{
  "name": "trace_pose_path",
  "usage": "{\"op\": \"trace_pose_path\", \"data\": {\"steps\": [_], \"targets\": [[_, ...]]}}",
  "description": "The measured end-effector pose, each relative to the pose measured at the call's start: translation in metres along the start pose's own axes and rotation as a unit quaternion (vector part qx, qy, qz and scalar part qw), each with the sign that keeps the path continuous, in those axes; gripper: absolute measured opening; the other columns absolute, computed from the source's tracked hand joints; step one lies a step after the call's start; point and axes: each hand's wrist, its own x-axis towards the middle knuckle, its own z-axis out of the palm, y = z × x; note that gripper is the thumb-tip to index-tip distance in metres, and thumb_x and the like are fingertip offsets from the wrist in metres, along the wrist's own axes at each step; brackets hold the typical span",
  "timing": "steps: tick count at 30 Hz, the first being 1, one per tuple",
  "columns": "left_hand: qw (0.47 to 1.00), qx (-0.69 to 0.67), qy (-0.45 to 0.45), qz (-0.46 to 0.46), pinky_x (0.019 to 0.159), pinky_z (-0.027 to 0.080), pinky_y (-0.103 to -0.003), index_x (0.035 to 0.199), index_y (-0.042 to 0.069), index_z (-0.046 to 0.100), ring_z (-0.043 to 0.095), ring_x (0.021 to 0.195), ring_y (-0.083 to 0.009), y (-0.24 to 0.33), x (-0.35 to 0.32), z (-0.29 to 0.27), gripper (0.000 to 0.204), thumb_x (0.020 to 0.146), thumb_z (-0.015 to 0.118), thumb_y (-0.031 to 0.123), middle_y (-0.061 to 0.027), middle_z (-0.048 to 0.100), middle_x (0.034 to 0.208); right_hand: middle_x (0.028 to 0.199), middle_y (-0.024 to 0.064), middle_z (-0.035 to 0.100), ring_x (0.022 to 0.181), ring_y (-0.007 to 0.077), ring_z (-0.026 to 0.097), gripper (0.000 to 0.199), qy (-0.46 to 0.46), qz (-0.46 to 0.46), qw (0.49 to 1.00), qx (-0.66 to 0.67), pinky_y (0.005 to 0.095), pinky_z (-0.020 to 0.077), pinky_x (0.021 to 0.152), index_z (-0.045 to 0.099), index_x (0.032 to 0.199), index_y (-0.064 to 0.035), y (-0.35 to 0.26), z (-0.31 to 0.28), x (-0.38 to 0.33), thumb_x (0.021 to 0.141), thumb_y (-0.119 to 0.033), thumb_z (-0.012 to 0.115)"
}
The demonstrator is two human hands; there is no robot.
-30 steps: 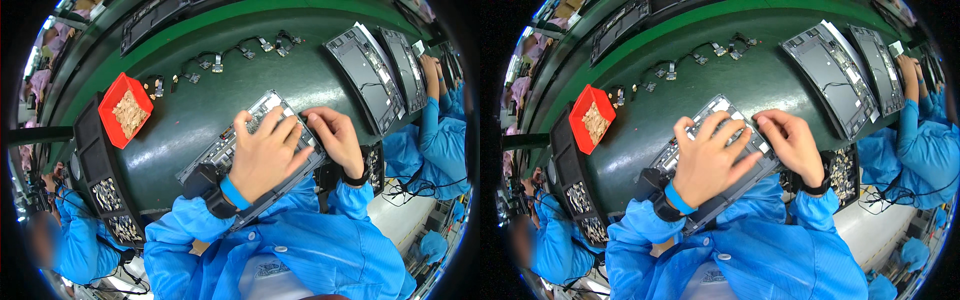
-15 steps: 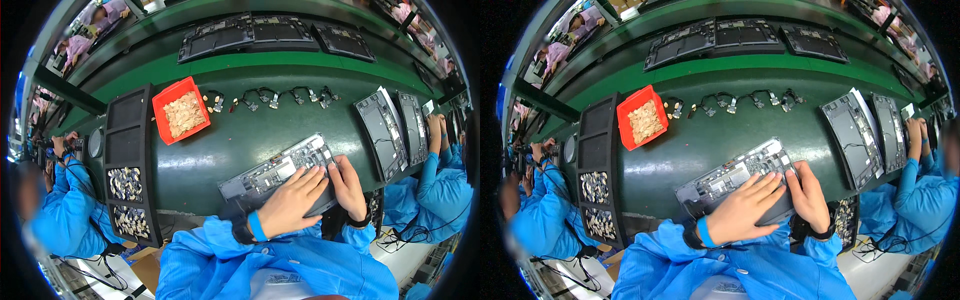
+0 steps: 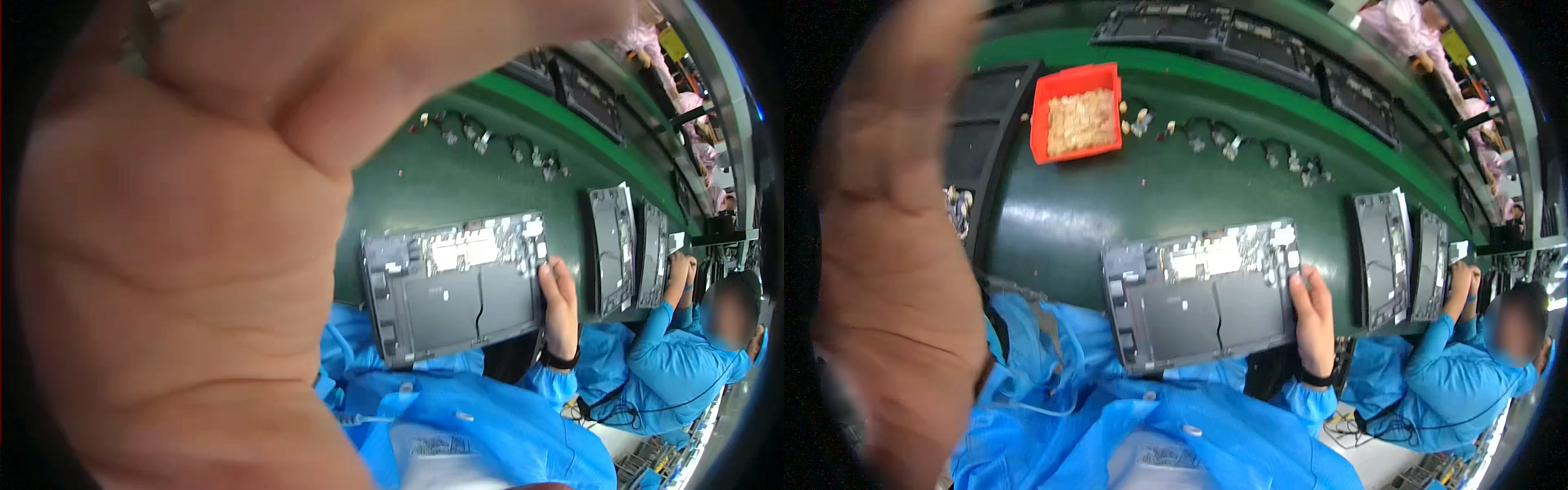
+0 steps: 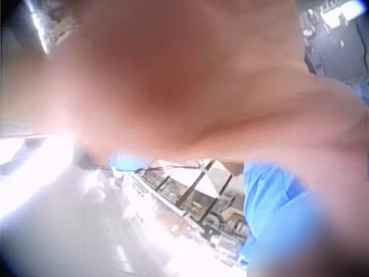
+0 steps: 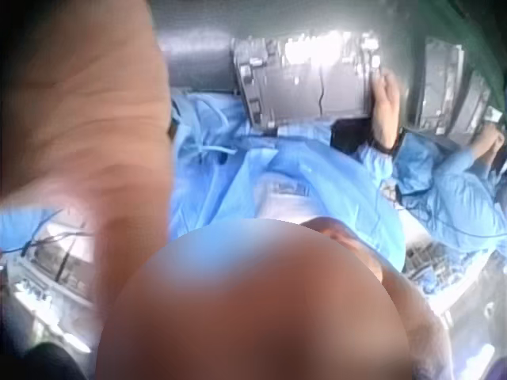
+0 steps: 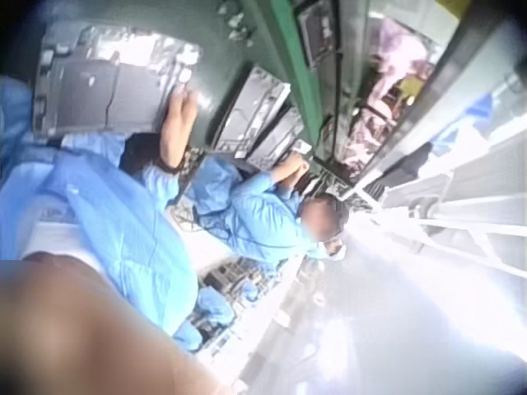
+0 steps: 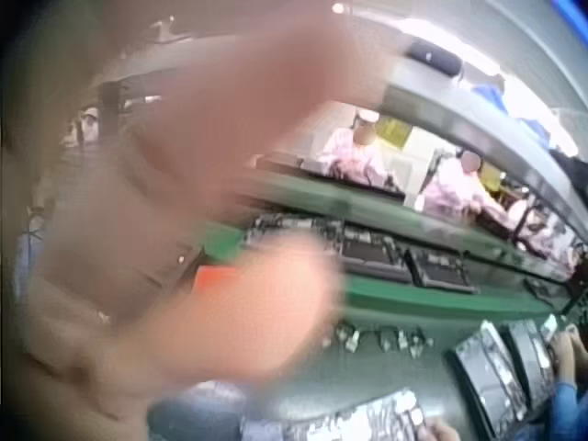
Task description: Installing internal ribbon cables and boards into a tablet or laptop chassis on an assembly line.
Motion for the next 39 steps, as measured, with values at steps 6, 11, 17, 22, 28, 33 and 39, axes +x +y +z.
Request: {"op": "trace_pose_path", "data": {"steps": [6,11,17,22,28,33,39], "targets": [[0.996,-0.012,-0.004,0.084,0.115,0.04,-0.054,0.137,0.008,0.056,0.055,0.133,-0.0317,0.023,-0.032,0.001,0.073,0.073,0.092,0.013,-0.0127,0.061,0.134,0.104,0.005,0.071,0.092,0.0084,0.063,0.019,-0.057,-0.037,0.992,0.104,0.0244,0.0487,0.084,0.059,0.119,-0.004,-0.005,-0.005,0.02,0.109,-0.019,0.055],[0.988,0.0,-0.001,0.155,0.116,0.039,-0.056,0.138,0.011,0.054,0.051,0.135,-0.0316,0.017,-0.006,-0.024,0.078,0.07,0.093,0.011,-0.0104,0.058,0.137,0.105,0.0027,0.07,0.093,0.0085,0.062,0.018,-0.002,-0.053,0.993,0.109,0.0235,0.0473,0.085,0.06,0.118,-0.0038,-0.01,-0.026,0.011,0.107,-0.018,0.056],[0.971,0.002,-0.003,0.239,0.118,0.038,-0.059,0.139,0.015,0.052,0.047,0.139,-0.0315,0.014,0.05,-0.038,0.085,0.067,0.095,0.009,-0.0077,0.055,0.14,0.121,0.0042,0.066,0.111,0.0107,0.059,0.036,0.169,-0.087,0.981,0.046,0.027,0.0455,0.096,0.062,0.132,0.0003,0.008,-0.136,0.039,0.104,-0.023,0.064],[0.962,-0.024,-0.026,0.271,0.119,0.036,-0.062,0.14,0.018,0.05,0.044,0.142,-0.0314,0.027,0.051,-0.033,0.091,0.064,0.097,0.006,-0.0054,0.052,0.142,0.12,0.0004,0.066,0.107,0.0119,0.06,0.039,0.231,-0.113,0.965,0.053,0.0264,0.0456,0.095,0.065,0.132,-0.0038,-0.032,-0.27,0.113,0.103,-0.029,0.067],[0.958,-0.024,0.208,0.195,0.11,0.048,-0.044,0.161,-0.006,0.019,0.059,0.129,-0.0387,0.039,0.099,0.07,0.127,0.067,0.095,0.032,-0.0284,0.053,0.143,0.113,0.0055,0.074,0.099,0.019,0.069,0.027,0.217,-0.105,0.941,0.239,0.0314,0.0546,0.093,0.071,0.118,-0.004,0.007,-0.461,0.279,0.098,-0.023,0.072],[0.982,0.132,-0.046,-0.131,0.095,0.056,-0.033,0.123,0.001,0.069,0.069,0.109,-0.0184,-0.03,0.024,0.086,0.041,0.085,0.082,0.005,-0.0107,0.072,0.118,0.101,0.005,0.074,0.085,0.0201,0.07,0.021,0.223,-0.059,0.925,0.303,0.0356,0.0576,0.078,0.073,0.107,-0.008,0.074,-0.585,0.41,0.097,-0.027,0.072],[0.948,0.298,-0.021,-0.11,0.086,0.057,-0.037,0.097,0.008,0.08,0.071,0.098,-0.0266,-0.08,-0.049,0.136,0.021,0.078,0.079,0.0,-0.0064,0.075,0.101,0.115,0.0048,0.074,0.098,0.02,0.07,0.038,0.276,-0.012,0.939,0.204,0.0354,0.0543,0.088,0.073,0.12,-0.0073,0.149,-0.635,0.484,0.098,-0.038,0.069]]}}
